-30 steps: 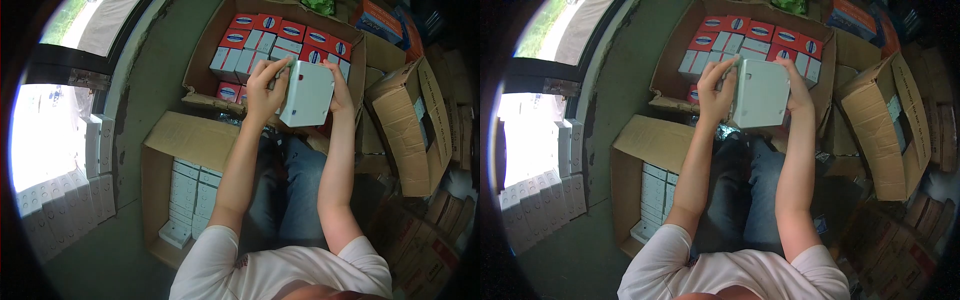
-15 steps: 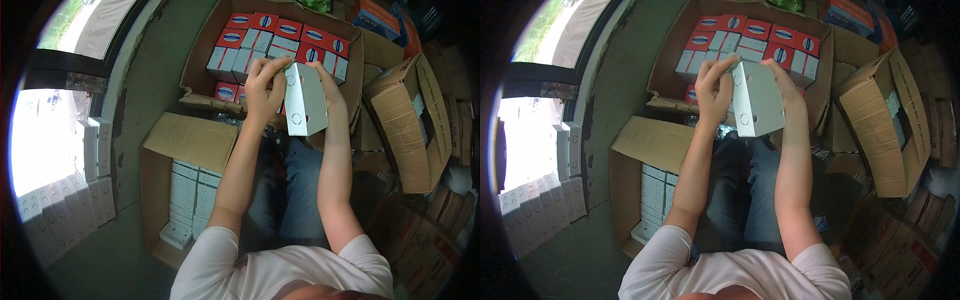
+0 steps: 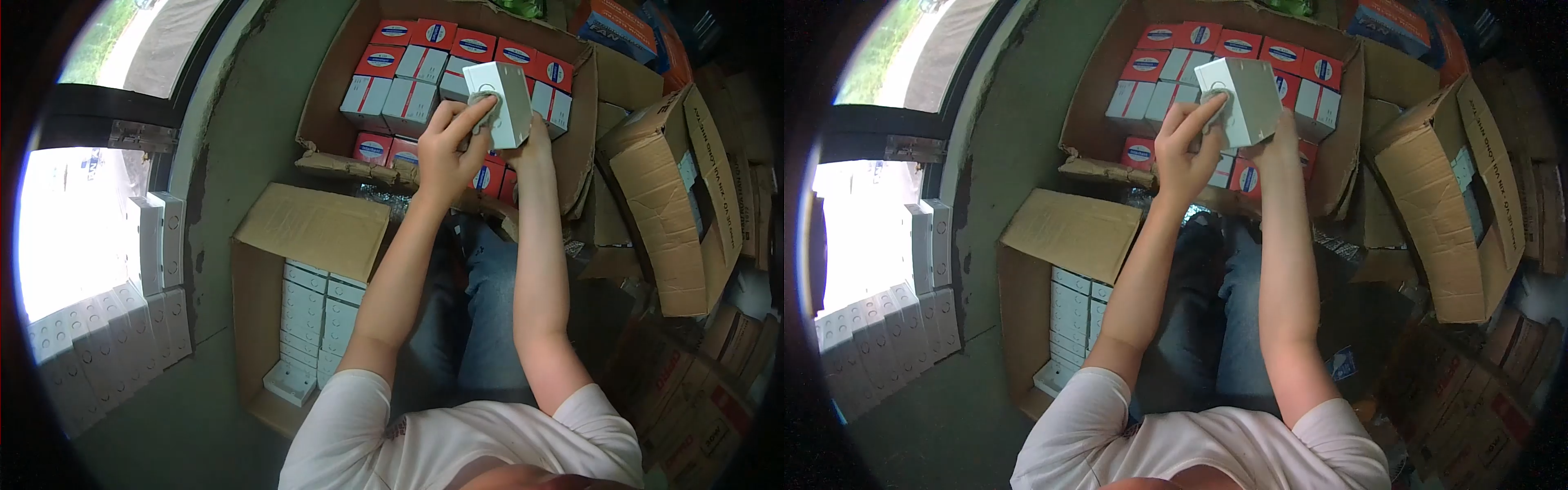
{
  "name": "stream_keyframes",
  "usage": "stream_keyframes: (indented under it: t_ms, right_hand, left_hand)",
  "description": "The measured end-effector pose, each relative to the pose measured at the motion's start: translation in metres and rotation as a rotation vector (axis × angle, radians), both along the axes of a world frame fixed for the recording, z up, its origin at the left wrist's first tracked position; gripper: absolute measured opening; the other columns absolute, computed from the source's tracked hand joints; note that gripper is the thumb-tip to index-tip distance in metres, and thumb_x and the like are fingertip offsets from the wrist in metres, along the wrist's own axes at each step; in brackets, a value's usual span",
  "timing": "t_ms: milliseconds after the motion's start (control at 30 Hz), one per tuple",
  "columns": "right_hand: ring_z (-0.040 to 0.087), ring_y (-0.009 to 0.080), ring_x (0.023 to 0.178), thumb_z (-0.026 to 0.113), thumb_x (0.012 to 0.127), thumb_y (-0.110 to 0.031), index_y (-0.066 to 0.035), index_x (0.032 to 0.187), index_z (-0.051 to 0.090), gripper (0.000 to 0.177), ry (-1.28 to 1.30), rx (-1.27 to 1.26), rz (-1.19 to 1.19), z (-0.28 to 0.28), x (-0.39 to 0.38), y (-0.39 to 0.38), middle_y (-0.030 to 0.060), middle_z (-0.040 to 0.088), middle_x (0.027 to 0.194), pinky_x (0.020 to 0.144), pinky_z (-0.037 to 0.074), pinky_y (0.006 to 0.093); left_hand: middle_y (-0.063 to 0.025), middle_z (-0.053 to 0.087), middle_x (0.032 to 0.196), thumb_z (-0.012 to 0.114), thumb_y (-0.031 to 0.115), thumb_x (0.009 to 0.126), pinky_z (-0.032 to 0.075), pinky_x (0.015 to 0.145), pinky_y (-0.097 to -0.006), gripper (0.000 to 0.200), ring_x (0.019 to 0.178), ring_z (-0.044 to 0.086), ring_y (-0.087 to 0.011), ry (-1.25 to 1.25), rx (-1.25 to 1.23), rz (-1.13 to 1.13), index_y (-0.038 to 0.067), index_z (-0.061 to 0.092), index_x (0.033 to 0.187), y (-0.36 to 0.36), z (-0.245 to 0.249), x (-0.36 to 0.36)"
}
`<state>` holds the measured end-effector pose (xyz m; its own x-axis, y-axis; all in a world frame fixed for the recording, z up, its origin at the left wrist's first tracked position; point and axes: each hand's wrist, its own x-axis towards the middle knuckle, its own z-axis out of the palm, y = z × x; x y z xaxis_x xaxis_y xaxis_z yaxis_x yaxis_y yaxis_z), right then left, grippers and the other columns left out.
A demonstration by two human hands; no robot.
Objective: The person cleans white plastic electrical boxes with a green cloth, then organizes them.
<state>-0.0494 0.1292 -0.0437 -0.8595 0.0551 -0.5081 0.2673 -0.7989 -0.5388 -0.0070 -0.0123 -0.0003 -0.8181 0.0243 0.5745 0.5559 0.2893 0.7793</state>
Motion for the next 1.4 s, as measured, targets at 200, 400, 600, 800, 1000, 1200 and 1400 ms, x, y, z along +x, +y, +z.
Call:
stream_keyframes:
  t_ms: [200,400,600,800,1000,1200,1400]
  right_hand:
    - [0.066,0.0255,0.090,0.038,0.095,-0.028,-0.005,0.115,0.055,0.035,-0.075,-0.127,-0.096,0.002,-0.001,0.003,0.0111,0.063,0.104,0.073,0.058,0.0402]
    - [0.067,0.0213,0.087,0.042,0.094,-0.032,-0.008,0.109,0.058,0.033,-0.194,0.066,-0.099,0.026,-0.003,-0.006,0.0087,0.064,0.098,0.070,0.058,0.0397]
    - [0.064,0.0236,0.095,0.037,0.096,-0.033,-0.008,0.115,0.055,0.036,-0.185,-0.181,-0.272,0.021,-0.003,-0.010,0.0111,0.061,0.104,0.075,0.058,0.0401]
    - [0.062,0.0187,0.094,0.038,0.093,-0.043,-0.014,0.112,0.058,0.040,-0.193,-0.031,-0.065,0.006,-0.010,-0.009,0.0044,0.062,0.105,0.069,0.053,0.0334]
    - [0.062,0.0222,0.098,0.039,0.094,-0.036,-0.010,0.115,0.057,0.037,-0.158,-0.117,-0.258,0.001,-0.014,-0.010,0.0066,0.061,0.109,0.080,0.054,0.0402]
    - [0.064,0.0204,0.096,0.040,0.096,-0.034,-0.006,0.113,0.054,0.036,-0.209,-0.102,-0.202,0.025,-0.003,-0.013,0.0071,0.062,0.107,0.075,0.058,0.0376]
    - [0.055,0.0273,0.114,0.024,0.100,-0.040,-0.005,0.125,0.050,0.050,-0.158,-0.078,-0.126,0.010,-0.011,-0.021,0.0137,0.054,0.124,0.088,0.051,0.0458]
  left_hand:
    - [-0.0063,0.059,0.084,0.067,0.000,0.069,0.047,0.059,-0.0275,0.045,0.068,0.058,-0.0152,0.129,-0.205,-0.009,0.013,0.070,0.112,-0.006,-0.008,-0.001]
    - [-0.0092,0.058,0.090,0.059,-0.005,0.074,0.047,0.059,-0.0264,0.048,0.070,0.057,-0.0139,0.128,-0.037,0.268,0.008,0.066,0.119,-0.009,-0.010,-0.009]
    - [-0.0060,0.058,0.082,0.062,-0.002,0.070,0.045,0.056,-0.0256,0.048,0.064,0.055,-0.0127,0.117,-0.135,0.047,0.011,0.069,0.115,-0.002,-0.011,0.001]
    - [-0.0078,0.058,0.082,0.061,-0.001,0.071,0.046,0.060,-0.0275,0.045,0.067,0.055,-0.0149,0.137,-0.058,0.301,0.009,0.069,0.114,-0.008,-0.008,-0.012]
    - [-0.0090,0.058,0.077,0.057,-0.002,0.073,0.046,0.060,-0.0274,0.040,0.064,0.055,-0.0153,0.033,-0.088,0.125,0.007,0.070,0.109,-0.002,-0.006,0.000]
    - [-0.0095,0.058,0.079,0.057,-0.001,0.076,0.045,0.061,-0.0261,0.041,0.067,0.054,-0.0154,0.056,-0.009,0.201,0.005,0.068,0.115,-0.001,-0.005,-0.014]
    - [-0.0090,0.058,0.077,0.055,0.000,0.076,0.045,0.059,-0.0271,0.038,0.065,0.054,-0.0148,0.031,-0.064,0.171,0.005,0.070,0.110,-0.008,-0.012,-0.010]
